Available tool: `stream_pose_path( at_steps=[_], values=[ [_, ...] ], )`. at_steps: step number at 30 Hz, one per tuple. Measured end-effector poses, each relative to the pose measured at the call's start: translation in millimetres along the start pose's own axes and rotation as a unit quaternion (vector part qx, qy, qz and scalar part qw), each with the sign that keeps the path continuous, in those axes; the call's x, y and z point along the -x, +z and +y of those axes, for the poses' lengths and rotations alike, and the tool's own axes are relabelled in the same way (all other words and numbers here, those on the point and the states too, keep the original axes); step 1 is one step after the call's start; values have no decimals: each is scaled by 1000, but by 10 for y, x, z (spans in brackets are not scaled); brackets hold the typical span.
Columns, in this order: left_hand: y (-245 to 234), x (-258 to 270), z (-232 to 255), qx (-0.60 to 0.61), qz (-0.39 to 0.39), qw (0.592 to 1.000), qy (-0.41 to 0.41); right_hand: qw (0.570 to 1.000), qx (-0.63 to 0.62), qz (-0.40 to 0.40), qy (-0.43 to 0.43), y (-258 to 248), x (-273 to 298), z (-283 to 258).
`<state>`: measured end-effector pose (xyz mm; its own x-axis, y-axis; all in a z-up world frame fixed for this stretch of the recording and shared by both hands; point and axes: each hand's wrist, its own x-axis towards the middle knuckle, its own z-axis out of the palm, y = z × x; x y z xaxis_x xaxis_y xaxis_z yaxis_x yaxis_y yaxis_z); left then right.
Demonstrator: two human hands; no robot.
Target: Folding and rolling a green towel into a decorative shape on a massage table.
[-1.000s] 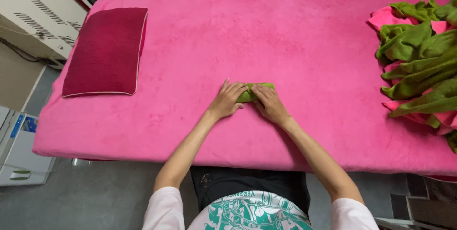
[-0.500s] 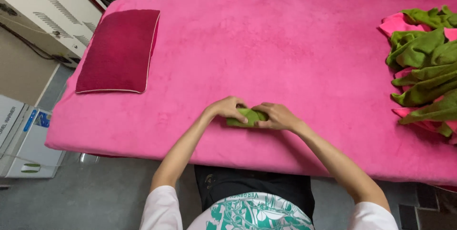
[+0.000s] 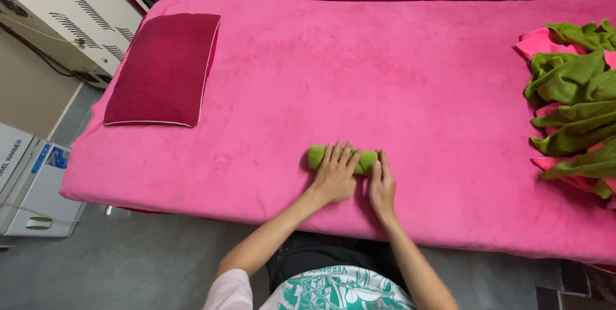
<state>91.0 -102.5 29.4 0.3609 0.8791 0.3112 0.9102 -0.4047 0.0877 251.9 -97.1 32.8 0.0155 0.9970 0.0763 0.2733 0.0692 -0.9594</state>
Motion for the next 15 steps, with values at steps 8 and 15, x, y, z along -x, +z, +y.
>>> stream_pose_path(
  at_steps=[8,15],
  values=[
    [455,-458,-431,-15,-57,998,16,998,-12,-19,60,61,-178,98],
    [471,-1030,-718,42,-197,979,-24,999,44,-24,3,65,-164,-199]
  ],
)
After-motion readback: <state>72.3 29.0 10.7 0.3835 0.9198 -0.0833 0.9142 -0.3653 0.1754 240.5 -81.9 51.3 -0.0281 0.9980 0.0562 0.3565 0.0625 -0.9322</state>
